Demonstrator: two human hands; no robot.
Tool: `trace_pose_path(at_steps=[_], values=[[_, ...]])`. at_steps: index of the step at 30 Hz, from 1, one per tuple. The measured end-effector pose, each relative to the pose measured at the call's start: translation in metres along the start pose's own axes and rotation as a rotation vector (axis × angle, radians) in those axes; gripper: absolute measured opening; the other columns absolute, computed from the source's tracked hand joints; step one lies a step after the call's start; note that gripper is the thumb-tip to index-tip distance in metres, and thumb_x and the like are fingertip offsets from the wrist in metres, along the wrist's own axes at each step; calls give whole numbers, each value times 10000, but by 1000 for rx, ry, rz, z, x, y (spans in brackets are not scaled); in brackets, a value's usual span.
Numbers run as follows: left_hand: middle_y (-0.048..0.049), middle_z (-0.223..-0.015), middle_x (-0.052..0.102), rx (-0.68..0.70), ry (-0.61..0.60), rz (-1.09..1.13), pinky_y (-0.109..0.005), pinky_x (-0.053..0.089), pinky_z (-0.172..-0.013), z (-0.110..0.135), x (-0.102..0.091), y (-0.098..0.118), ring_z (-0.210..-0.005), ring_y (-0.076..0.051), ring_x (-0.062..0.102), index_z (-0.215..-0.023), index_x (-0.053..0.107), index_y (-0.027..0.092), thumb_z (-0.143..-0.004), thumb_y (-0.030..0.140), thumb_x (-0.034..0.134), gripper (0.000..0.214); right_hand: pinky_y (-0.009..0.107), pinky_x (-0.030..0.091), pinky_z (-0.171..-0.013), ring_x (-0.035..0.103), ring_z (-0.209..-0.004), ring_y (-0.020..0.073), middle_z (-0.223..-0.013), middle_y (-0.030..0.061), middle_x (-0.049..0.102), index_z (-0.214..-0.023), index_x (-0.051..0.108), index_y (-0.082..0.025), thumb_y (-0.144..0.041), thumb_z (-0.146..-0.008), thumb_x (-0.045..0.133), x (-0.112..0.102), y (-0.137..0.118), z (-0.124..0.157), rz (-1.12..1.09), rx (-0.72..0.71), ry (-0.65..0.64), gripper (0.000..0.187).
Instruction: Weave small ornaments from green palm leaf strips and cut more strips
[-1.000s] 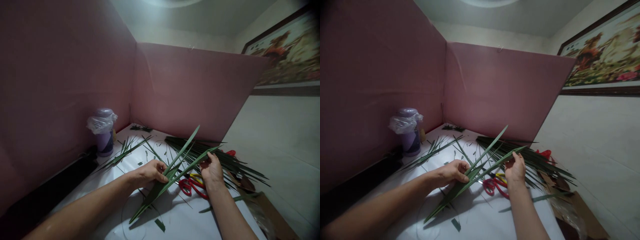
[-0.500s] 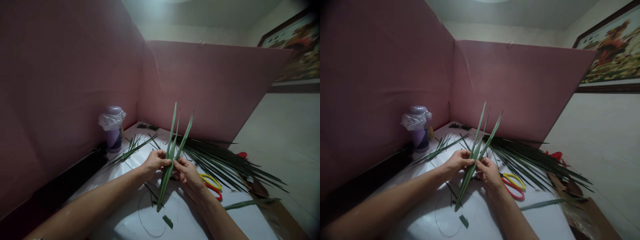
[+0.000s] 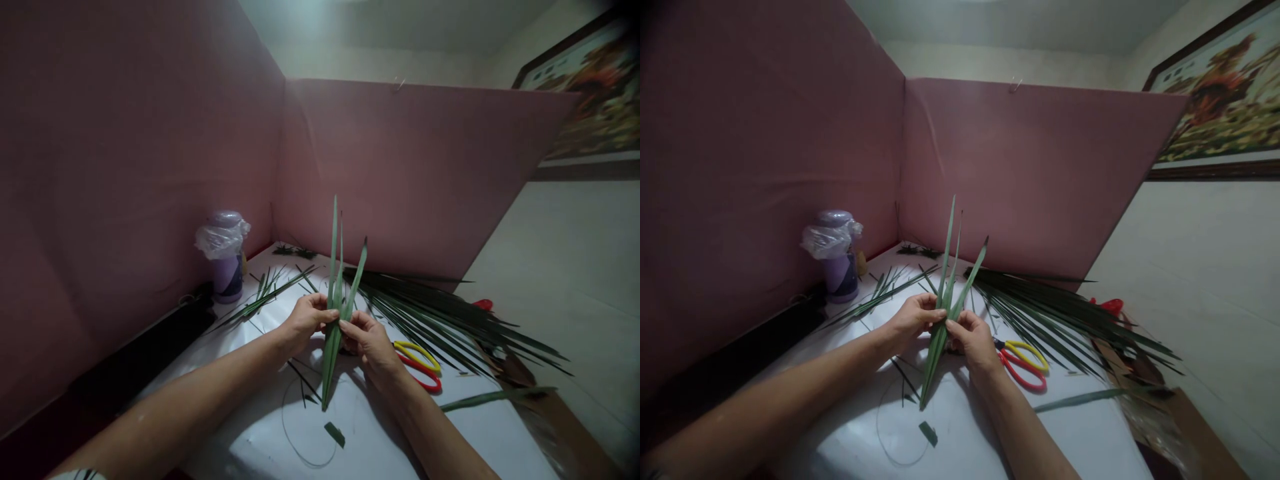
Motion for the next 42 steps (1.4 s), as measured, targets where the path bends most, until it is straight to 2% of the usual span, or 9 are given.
trace_pose_path(at_steps=[4, 6, 14, 19, 23, 33, 42], values=[[-16, -599, 577, -87, -137, -38, -204, 324, -467, -2, -1, -4, -481, -82, 505, -715, 600, 93, -527, 231, 733, 268, 188, 339, -392, 455, -387, 75, -505, -44, 578, -679, 579, -165, -314, -538, 776, -1, -3, 1, 2, -16, 10, 284], [-14, -561, 568, -109, -160, -58, -204, 316, -457, -4, -2, -5, -459, -80, 495, -688, 601, 88, -528, 218, 728, 242, 197, 351, -394, 466, -389, 84, -496, -42, 574, -692, 591, -159, -315, -516, 786, -2, -4, 1, 2, -16, 12, 305], [6, -495, 541, -150, -162, -194, -194, 267, -418, -7, -5, -2, -398, -61, 441, -613, 568, 107, -530, 281, 729, 252, 176, 328, -383, 462, -392, 74, -467, -44, 550, -684, 572, -140, -295, -565, 759, -5, 4, -1, 12, -10, 11, 270], [22, -456, 500, -107, -132, -276, -197, 254, -408, -9, -6, 0, -377, -55, 408, -579, 537, 114, -538, 308, 719, 269, 165, 310, -353, 420, -354, 57, -450, -54, 538, -669, 546, -149, -309, -578, 747, -6, 5, -2, 44, -32, 13, 273], [38, -438, 471, -71, -115, -284, -195, 232, -395, -11, -7, -1, -366, -48, 385, -558, 495, 129, -547, 328, 714, 296, 163, 295, -332, 404, -334, 56, -427, -72, 503, -667, 522, -164, -330, -588, 733, -7, 7, -5, 66, -53, 10, 280], [47, -442, 457, -82, -106, -295, -180, 220, -386, -14, -9, -5, -363, -43, 381, -575, 456, 141, -607, 386, 678, 333, 166, 272, -331, 380, -331, 50, -415, -83, 469, -638, 486, -179, -323, -620, 689, -3, 5, -4, 132, -142, 38, 249], [48, -432, 457, -85, -104, -317, -186, 241, -380, -18, -12, -13, -360, -53, 383, -591, 462, 144, -610, 409, 673, 339, 169, 287, -338, 402, -350, 59, -444, -79, 489, -648, 478, -182, -301, -622, 659, -5, 9, -6, 137, -136, 74, 218]])
Point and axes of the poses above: each hand's wrist, its own z-axis away from the middle knuckle, its own x-axis out of the palm, y = z × x, the point moved 2 cm from there along -z, towards the middle knuckle
